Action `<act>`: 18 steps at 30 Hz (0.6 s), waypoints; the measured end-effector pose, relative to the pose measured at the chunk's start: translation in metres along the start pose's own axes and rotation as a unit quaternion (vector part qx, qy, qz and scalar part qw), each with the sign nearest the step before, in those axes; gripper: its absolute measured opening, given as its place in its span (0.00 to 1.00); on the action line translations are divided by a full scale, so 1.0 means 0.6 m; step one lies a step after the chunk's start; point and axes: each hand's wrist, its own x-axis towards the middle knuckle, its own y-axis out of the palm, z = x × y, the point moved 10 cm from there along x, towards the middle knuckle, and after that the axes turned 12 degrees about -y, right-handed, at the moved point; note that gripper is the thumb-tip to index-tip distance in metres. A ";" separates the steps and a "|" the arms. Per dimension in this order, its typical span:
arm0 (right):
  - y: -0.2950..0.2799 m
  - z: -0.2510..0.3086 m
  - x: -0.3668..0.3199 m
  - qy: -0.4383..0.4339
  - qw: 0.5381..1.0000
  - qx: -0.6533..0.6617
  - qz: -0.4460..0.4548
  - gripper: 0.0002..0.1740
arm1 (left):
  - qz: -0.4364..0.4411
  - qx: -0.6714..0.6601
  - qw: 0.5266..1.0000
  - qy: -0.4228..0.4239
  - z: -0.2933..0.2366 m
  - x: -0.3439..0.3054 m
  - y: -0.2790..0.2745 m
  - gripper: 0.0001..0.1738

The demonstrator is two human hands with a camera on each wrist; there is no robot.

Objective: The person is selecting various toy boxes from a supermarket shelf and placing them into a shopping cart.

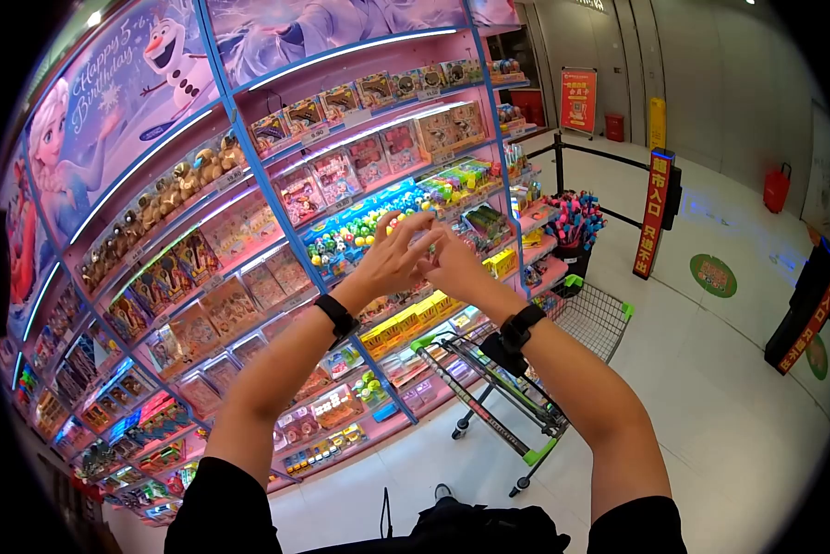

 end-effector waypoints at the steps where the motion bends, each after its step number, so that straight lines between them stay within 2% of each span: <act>1: 0.000 0.008 0.007 0.010 1.000 0.028 0.010 0.32 | -0.003 0.008 1.000 0.017 -0.004 0.005 -0.013 0.40; 3: -0.013 0.040 0.035 -0.087 0.994 -0.068 -0.001 0.35 | -0.011 0.028 0.999 0.043 -0.002 0.018 -0.031 0.40; 5: -0.019 0.081 0.048 -0.197 0.962 -0.190 -0.012 0.34 | -0.011 0.054 0.997 0.063 0.006 0.018 -0.038 0.38; 8: -0.007 0.092 0.071 -0.188 0.971 -0.143 0.024 0.31 | 0.020 0.072 0.993 0.088 0.025 0.013 -0.035 0.38; 10: 0.001 0.104 0.082 -0.145 0.969 -0.185 0.071 0.29 | 0.030 0.110 0.986 0.123 0.044 0.010 -0.029 0.41; 12: 0.009 0.078 0.098 -0.118 0.969 -0.198 0.089 0.27 | 0.004 0.107 0.981 0.161 0.058 0.008 -0.038 0.38; 15: 0.032 0.090 0.129 -0.245 0.907 -0.328 0.098 0.26 | 0.000 0.148 0.967 0.207 0.108 0.001 -0.039 0.38; 16: 0.039 0.058 0.150 -0.150 0.950 -0.254 0.106 0.23 | -0.002 0.150 0.964 0.219 0.127 0.000 -0.043 0.38; 18: 0.076 0.075 0.179 -0.192 0.939 -0.267 0.105 0.22 | 0.005 0.128 0.966 0.226 0.161 -0.019 -0.050 0.38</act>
